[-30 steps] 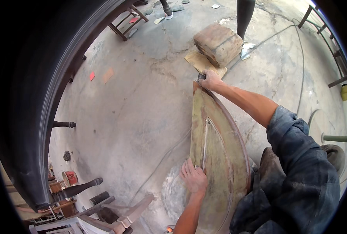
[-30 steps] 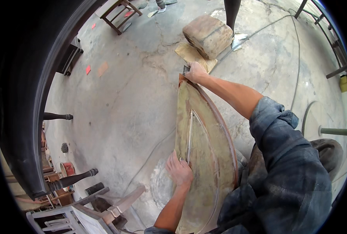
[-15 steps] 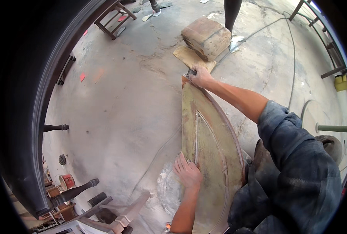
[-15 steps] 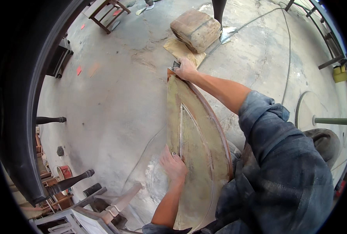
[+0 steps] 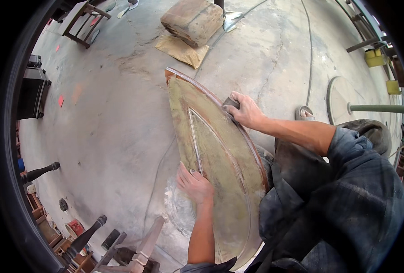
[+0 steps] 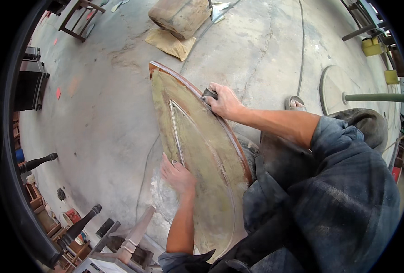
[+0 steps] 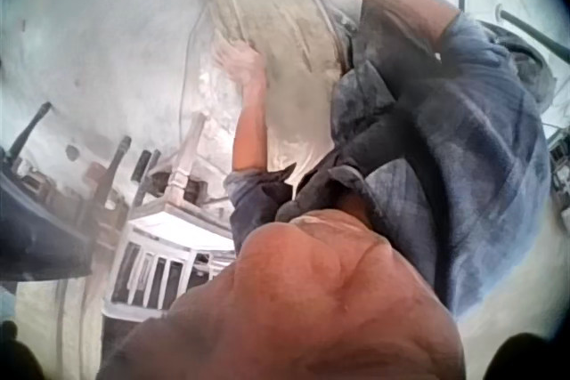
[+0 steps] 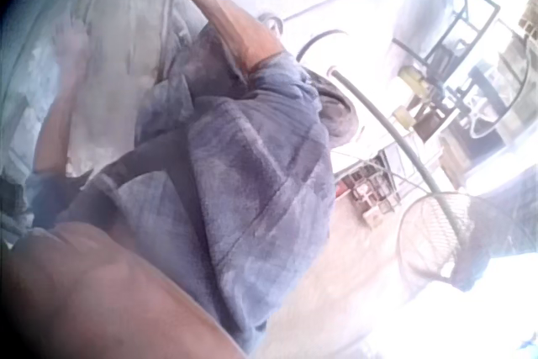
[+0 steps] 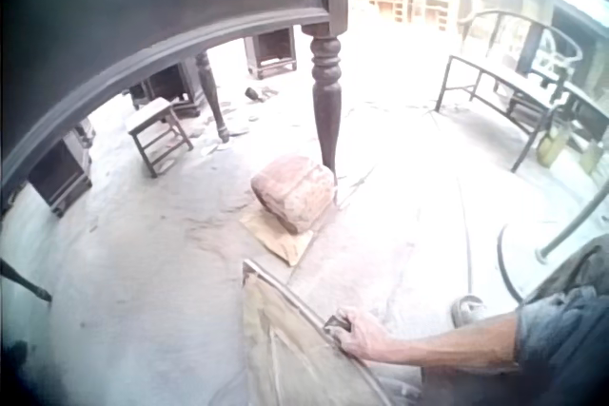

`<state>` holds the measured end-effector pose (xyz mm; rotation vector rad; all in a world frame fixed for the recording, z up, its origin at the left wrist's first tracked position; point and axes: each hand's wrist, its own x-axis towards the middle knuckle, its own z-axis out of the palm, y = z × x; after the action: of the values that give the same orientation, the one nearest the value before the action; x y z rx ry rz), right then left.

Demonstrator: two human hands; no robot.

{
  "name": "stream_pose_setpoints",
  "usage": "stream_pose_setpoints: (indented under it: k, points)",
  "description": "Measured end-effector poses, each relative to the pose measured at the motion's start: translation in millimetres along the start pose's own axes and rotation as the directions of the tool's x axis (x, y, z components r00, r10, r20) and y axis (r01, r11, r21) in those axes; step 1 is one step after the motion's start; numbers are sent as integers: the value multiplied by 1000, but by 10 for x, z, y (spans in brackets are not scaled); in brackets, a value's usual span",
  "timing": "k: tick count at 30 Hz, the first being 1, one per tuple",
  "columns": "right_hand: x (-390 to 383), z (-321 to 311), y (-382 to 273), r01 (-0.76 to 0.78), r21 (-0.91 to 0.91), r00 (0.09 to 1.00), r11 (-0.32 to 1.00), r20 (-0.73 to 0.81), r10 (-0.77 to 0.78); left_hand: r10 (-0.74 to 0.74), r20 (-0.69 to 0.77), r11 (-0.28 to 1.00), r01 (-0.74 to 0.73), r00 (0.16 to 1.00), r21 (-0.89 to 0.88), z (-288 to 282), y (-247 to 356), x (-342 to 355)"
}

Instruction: The person sands a large, curved wooden board using a sanding block by hand and then an electric orbital sander. They work on the surface and edges of the board while sitting on the floor.

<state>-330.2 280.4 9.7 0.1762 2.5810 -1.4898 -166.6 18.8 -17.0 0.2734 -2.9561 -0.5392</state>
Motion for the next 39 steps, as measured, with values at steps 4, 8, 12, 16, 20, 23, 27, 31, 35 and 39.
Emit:
stream_pose_setpoints:
  k: [4,8,12,16,20,23,27,31,35,39]
  points:
    - [417,98,95,70,-65,989,995,-126,-77,24,25,999,-23,999,-37,65,66,6]
    - [-425,76,113,-45,9,991,999,-126,46,-13,9,999,14,1000,-40,10,46,10]
    - [-865,87,118,-119,41,988,992,-95,122,25,-22,1000,-25,999,17,0,-111,-1]
    - [180,43,75,-42,56,994,998,-100,48,55,-10,998,-55,998,-22,123,26,13]
    - [-66,191,147,10,-76,996,997,-90,-17,17,-27,1000,-17,999,5,-43,-64,30]
    - [278,262,56,12,5,997,1000,-74,-11,22,-17,1000,-22,1000,7,-22,-88,23]
    - [1487,362,-144,31,-81,999,996,-26,-33,44,-14,999,-44,999,-31,68,10,23]
    - [1463,492,-110,-8,-41,1000,999,-9,8,13,-2,999,-13,1000,-36,18,-27,0]
    - [1171,386,26,-14,-12,989,1000,-145,13,31,23,999,-30,999,-46,103,23,9]
    - [-574,158,220,-25,17,981,1000,-190,28,12,-6,1000,-12,1000,-26,21,-20,-16]
